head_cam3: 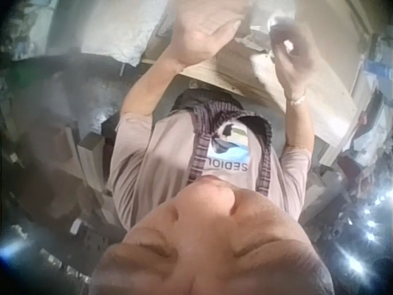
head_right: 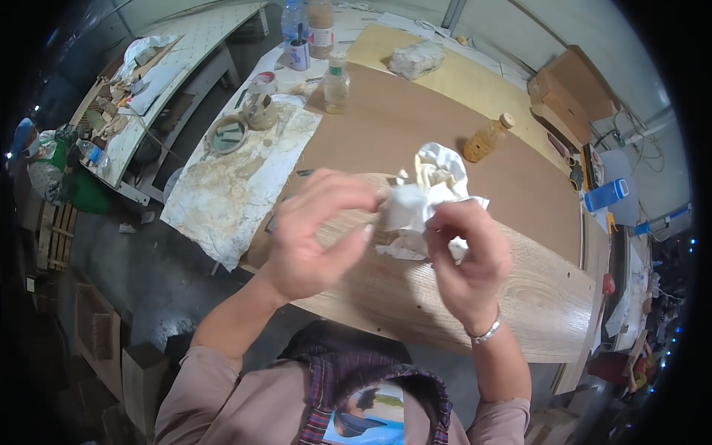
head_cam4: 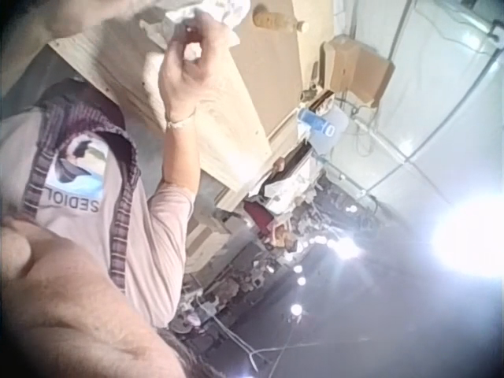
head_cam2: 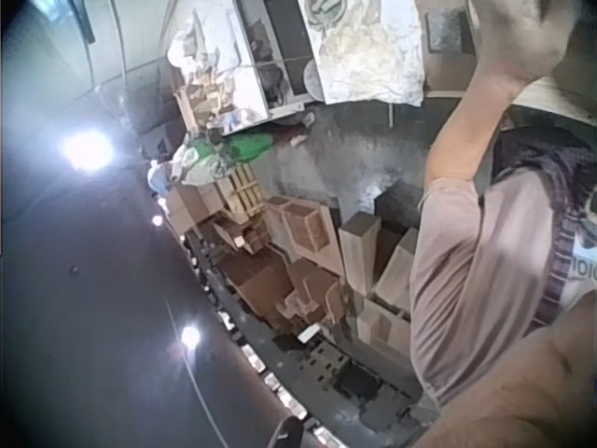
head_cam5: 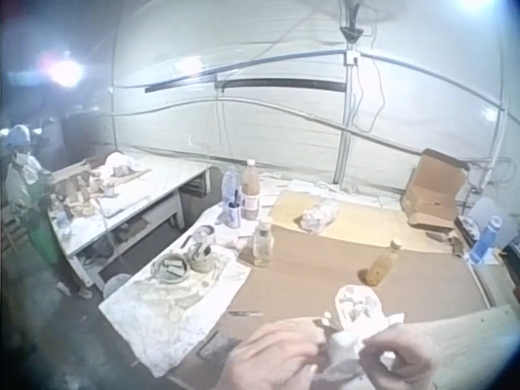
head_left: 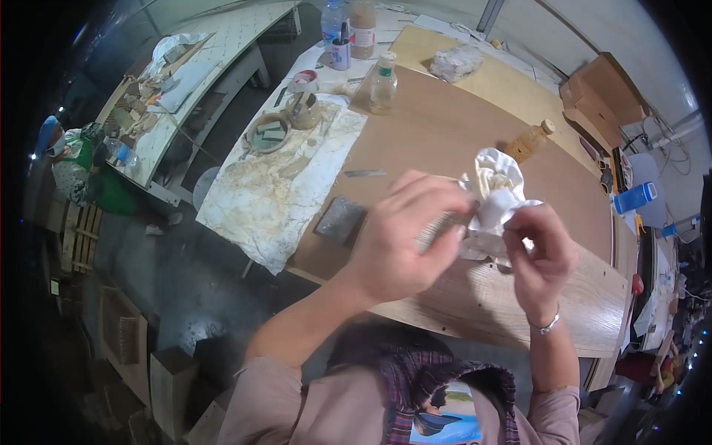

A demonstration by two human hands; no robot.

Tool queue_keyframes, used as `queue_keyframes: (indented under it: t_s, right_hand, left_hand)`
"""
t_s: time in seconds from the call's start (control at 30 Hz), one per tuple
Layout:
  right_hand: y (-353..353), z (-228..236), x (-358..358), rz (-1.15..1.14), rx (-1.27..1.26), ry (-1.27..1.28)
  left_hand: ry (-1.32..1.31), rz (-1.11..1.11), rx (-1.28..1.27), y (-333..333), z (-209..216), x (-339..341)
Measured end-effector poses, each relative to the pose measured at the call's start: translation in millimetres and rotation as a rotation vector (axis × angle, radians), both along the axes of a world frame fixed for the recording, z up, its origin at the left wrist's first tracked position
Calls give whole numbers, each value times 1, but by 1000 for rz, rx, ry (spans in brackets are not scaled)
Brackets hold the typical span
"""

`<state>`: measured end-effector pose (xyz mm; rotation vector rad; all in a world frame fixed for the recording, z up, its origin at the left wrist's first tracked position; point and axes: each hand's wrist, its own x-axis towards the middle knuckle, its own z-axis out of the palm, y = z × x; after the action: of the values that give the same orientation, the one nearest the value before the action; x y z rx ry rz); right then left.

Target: The person wipes several wood panels using a cloth and a small block, then pours liquid from a plastic bottle into a smaller container.

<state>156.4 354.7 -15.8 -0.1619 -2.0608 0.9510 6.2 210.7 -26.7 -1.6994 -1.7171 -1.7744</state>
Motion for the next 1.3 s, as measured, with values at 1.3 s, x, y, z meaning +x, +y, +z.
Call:
queue_keyframes:
  t_s: [1.3]
  right_hand:
    - [6, -68, -21, -353, 559, -637]
  left_hand:
    - [-36, -649, -351, -115, -84, -60]
